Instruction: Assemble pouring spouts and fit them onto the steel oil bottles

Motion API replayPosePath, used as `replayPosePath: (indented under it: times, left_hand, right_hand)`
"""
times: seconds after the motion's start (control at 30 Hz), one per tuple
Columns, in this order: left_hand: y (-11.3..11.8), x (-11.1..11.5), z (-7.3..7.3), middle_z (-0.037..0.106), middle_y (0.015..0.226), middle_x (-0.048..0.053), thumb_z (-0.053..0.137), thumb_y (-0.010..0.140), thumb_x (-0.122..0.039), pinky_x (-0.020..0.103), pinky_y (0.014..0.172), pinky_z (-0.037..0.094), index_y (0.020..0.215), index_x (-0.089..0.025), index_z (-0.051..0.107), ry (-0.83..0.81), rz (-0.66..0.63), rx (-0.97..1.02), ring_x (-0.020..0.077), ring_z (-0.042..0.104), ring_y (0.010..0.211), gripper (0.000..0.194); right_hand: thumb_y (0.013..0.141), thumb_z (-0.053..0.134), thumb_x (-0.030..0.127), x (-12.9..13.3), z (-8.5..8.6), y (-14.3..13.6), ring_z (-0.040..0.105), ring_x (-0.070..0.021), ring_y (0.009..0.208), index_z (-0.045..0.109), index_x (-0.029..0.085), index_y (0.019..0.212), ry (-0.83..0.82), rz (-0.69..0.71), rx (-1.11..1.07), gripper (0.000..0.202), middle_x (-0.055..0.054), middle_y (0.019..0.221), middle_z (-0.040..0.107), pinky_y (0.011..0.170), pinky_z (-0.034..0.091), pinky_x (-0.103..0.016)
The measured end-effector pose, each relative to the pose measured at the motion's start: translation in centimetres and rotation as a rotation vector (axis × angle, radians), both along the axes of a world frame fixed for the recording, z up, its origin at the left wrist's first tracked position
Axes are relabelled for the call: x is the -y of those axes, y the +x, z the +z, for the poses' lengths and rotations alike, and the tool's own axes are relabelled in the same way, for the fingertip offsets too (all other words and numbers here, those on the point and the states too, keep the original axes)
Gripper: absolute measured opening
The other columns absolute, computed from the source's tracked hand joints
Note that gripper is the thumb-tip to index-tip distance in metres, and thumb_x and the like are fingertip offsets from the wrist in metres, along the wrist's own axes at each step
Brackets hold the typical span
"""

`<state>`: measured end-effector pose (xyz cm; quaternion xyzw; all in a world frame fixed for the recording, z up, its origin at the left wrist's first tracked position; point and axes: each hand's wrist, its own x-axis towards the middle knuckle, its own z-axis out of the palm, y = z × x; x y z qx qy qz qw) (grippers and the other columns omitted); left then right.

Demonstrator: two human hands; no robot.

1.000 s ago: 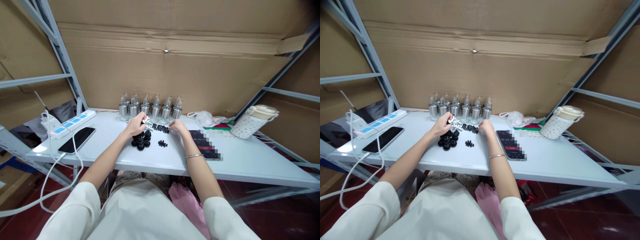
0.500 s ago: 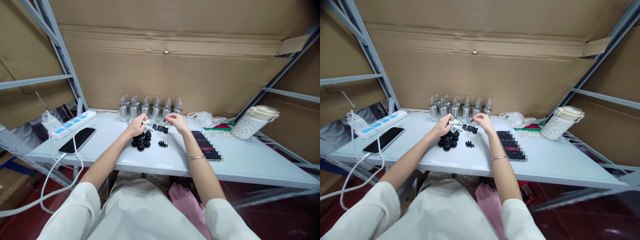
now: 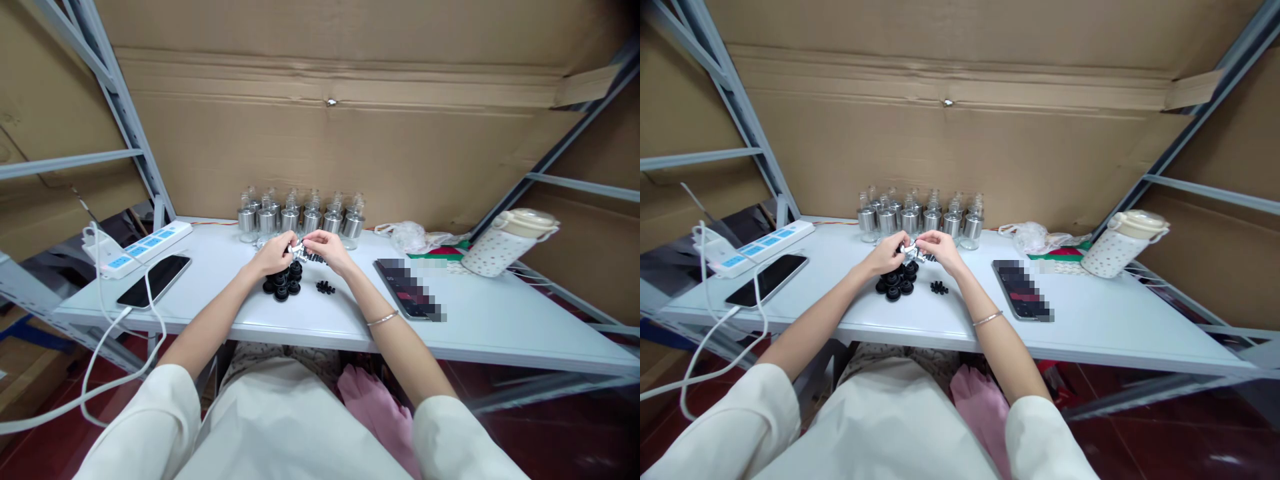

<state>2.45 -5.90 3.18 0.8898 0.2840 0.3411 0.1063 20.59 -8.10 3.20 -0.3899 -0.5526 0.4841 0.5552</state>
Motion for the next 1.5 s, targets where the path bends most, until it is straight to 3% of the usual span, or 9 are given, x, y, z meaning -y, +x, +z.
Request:
replayPosePath:
  times: [0.1,0.3,0.5,0.8,1.1,1.3,1.5]
  left_hand:
    - [-0.11,0.12,0.04,0.047,0.074,-0.002,0.042,0.063,-0.011,0.024,0.06,0.035,0.086,-0.018,0.044,-0.005,-0.005,-0.012,0.0118,0.042,0.061,0.025]
    - [-0.05,-0.1,-0.28,0.054,0.091,0.003,0.046,0.063,-0.012,0.027,0.072,0.044,0.115,-0.017,0.043,-0.004,-0.04,-0.016,0.0148,0.051,0.074,0.052]
    - [-0.01,-0.23,-0.43,0.054,0.098,0.006,0.045,0.064,-0.011,0.029,0.079,0.046,0.128,-0.015,0.042,0.035,-0.057,-0.024,0.0165,0.053,0.084,0.063]
    - [0.06,0.29,0.13,0.054,0.093,0.005,0.043,0.065,-0.009,0.029,0.077,0.047,0.128,-0.016,0.047,0.055,-0.057,-0.062,0.0162,0.054,0.081,0.064]
    - [0.0,0.3,0.25,0.058,0.103,0.008,0.044,0.064,-0.012,0.028,0.081,0.046,0.124,-0.014,0.046,0.038,-0.063,-0.024,0.018,0.056,0.091,0.06]
    - [-0.08,0.39,0.26,0.06,0.084,0.002,0.042,0.069,-0.017,0.026,0.066,0.044,0.126,-0.016,0.04,-0.02,0.013,-0.048,0.0152,0.054,0.065,0.057]
    - [0.02,0.39,0.14,0.06,0.081,0.002,0.04,0.073,-0.02,0.023,0.057,0.038,0.123,-0.015,0.038,-0.031,0.02,-0.036,0.0136,0.051,0.057,0.051]
  right_hand:
    - [0.052,0.081,0.031,0.04,0.05,-0.03,0.054,-0.0084,0.055,0.066,0.016,0.07,0.005,-0.014,-0.009,0.028,0.002,0.061,0.064,0.059,0.046,-0.025]
    - [0.051,0.082,0.031,-0.04,0.07,0.06,0.054,-0.0084,0.055,0.07,0.015,0.07,-0.008,-0.033,-0.055,0.028,0.002,0.057,0.063,0.06,0.047,-0.024]
    - [0.051,0.083,0.033,-0.06,-0.07,0.13,0.056,-0.0078,0.055,0.069,0.015,0.07,-0.046,-0.023,-0.104,0.03,0.001,0.058,0.064,0.061,0.049,-0.023]
    - [0.051,0.083,0.035,-0.04,0.02,0.2,0.055,-0.008,0.055,0.062,0.016,0.067,-0.015,-0.018,-0.109,0.033,0.002,0.057,0.062,0.059,0.047,-0.022]
    - [0.052,0.083,0.038,0.2,0.28,0.13,0.055,-0.0078,0.056,0.064,0.016,0.067,-0.04,-0.009,-0.12,0.033,0.002,0.057,0.061,0.061,0.048,-0.023]
    - [0.052,0.083,0.03,0.52,0.62,0.13,0.06,-0.0081,0.062,0.071,0.017,0.075,-0.099,0.043,-0.162,0.029,0.001,0.067,0.066,0.067,0.053,-0.023]
    - [0.053,0.083,0.022,0.28,0.2,0.1,0.063,-0.0092,0.066,0.072,0.017,0.082,-0.112,0.078,-0.137,0.032,-0.002,0.077,0.071,0.065,0.053,-0.022]
